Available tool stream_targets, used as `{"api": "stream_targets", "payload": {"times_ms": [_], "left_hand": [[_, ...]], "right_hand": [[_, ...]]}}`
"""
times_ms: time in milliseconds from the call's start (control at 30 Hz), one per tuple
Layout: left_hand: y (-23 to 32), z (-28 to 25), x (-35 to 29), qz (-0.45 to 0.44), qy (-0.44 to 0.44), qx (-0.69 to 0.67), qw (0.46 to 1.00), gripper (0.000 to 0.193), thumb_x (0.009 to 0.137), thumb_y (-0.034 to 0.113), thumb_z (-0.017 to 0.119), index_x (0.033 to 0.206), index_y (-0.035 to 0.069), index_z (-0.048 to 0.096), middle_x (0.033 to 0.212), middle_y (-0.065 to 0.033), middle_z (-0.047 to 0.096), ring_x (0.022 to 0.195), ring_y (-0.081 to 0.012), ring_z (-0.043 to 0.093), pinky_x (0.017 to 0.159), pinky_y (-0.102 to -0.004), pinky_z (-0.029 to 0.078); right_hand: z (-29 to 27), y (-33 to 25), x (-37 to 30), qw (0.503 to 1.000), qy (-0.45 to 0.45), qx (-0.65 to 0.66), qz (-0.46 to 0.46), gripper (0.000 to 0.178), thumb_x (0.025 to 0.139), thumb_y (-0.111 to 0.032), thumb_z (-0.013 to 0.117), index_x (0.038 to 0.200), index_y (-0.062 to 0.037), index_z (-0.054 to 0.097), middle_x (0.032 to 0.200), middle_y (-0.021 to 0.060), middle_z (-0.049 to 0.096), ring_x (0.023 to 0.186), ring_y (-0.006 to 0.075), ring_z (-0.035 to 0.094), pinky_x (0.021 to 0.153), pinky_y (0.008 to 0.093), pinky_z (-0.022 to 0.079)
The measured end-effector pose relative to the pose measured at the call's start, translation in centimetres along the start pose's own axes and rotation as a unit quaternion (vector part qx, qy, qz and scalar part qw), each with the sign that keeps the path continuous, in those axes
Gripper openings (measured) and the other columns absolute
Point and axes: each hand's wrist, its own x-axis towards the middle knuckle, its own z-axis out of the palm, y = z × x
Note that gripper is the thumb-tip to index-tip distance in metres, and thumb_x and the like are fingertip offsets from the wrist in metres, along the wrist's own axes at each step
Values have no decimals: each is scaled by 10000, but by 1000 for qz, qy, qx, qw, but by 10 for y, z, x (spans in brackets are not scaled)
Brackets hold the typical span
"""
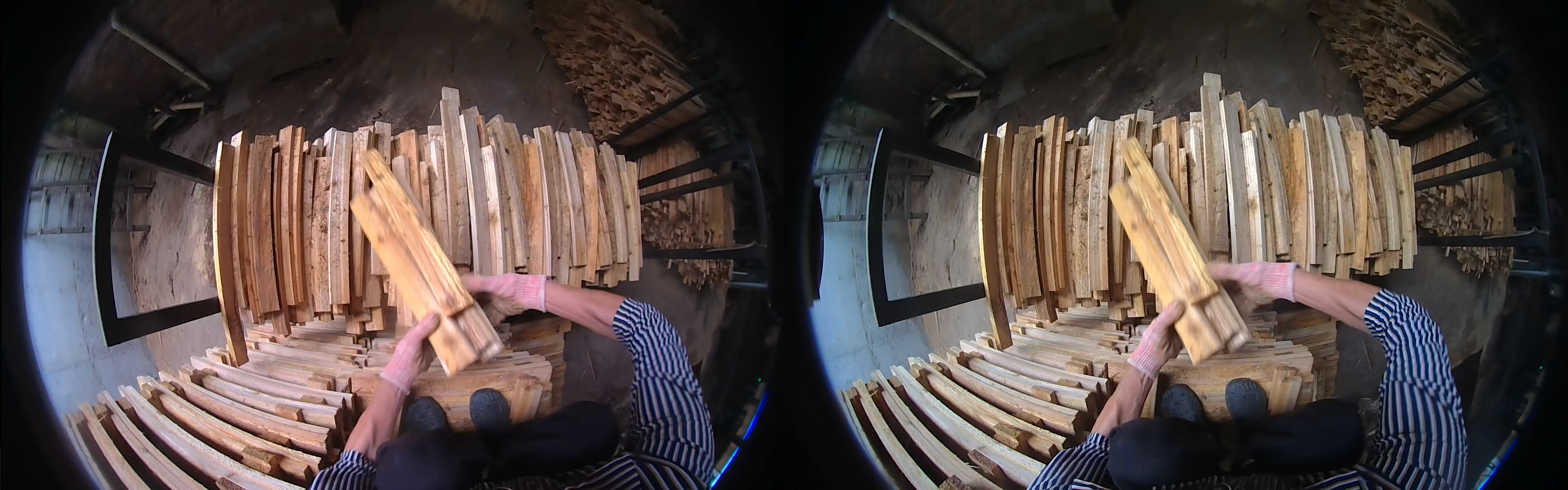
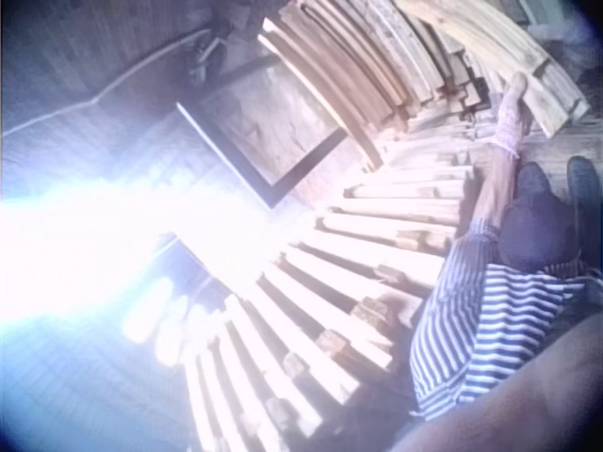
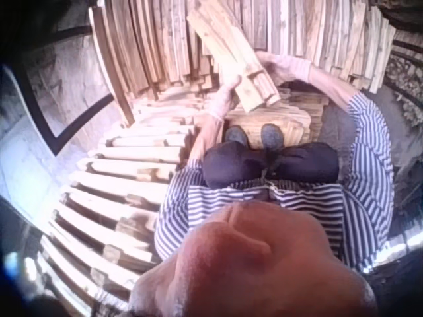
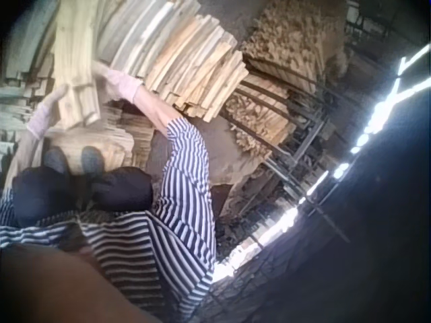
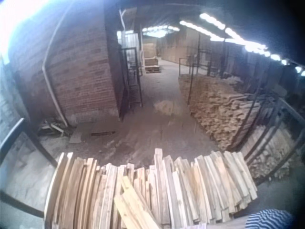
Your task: The person repeatedly picks up bundles of wooden planks from a pile and arranges them into a vertical stack. The worker uses both hands to lift and place the lumber, organizing the pieces into a neat, upright formation within a workshop environment.
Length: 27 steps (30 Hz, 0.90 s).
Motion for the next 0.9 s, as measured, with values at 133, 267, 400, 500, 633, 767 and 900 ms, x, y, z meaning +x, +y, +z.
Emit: {"api": "stream_targets", "payload": {"times_ms": [133, 267, 400, 500, 633, 767, 900], "left_hand": [[25, 8, 23, 2, 176, -36, 984, 1076, 718, 510, 875, 1450, -76, 348, 1302, -267, 564, 1177, -358, 595, 1028, -475, 523], [47, 17, 44, 31, 196, 153, 968, 1011, 732, 476, 885, 1398, -108, 399, 1216, -269, 615, 1036, -369, 661, 887, -454, 599], [72, 34, 33, 38, 176, 137, 974, 891, 787, 453, 851, 1369, -93, 455, 1174, -218, 646, 1030, -305, 668, 891, -403, 586], [88, 65, 7, 59, 149, 135, 978, 830, 818, 457, 825, 1366, -65, 484, 1162, -176, 658, 1026, -267, 665, 907, -367, 560], [115, 116, -57, 114, 111, 153, 975, 817, 828, 445, 812, 1381, -56, 479, 1181, -160, 658, 1031, -241, 663, 918, -364, 546], [142, 198, -168, 141, 142, 222, 954, 803, 788, 454, 827, 1343, -28, 502, 1086, -100, 652, 890, -166, 610, 819, -305, 519], [135, 270, -271, 215, 20, 154, 964, 809, 737, 309, 905, 1336, -10, 465, 1101, -98, 643, 941, -191, 639, 835, -335, 567]], "right_hand": [[11, 44, 52, 992, 22, 104, -71, 1195, 707, -776, 709, 1551, -42, 289, 1555, 249, 353, 1456, 385, 324, 1195, 486, 309], [34, 52, 77, 976, 55, 136, -161, 1150, 702, -739, 762, 1510, -14, 380, 1440, 228, 523, 1309, 339, 517, 1098, 443, 448], [65, -4, 30, 970, 114, 95, -194, 1011, 790, -637, 767, 1487, -1, 403, 1371, 192, 574, 1240, 267, 579, 1020, 385, 509], [86, -22, -9, 959, 127, 91, -235, 962, 825, -564, 776, 1505, -17, 370, 1372, 172, 566, 1245, 245, 572, 1004, 364, 516], [146, -51, -80, 939, 121, 120, -299, 1031, 831, -537, 781, 1563, -45, 246, 1457, 193, 483, 1293, 259, 533, 1055, 372, 493], [192, -47, -162, 887, -12, 177, -427, 823, 998, -484, 525, 1595, -54, 156, 1553, 296, 318, 1331, 315, 494, 1014, 390, 532], [215, -79, -232, 704, -290, 630, -152, 509, 1085, -256, 372, 1531, -15, 328, 1418, 225, 512, 1091, 218, 559, 861, 251, 531]]}}
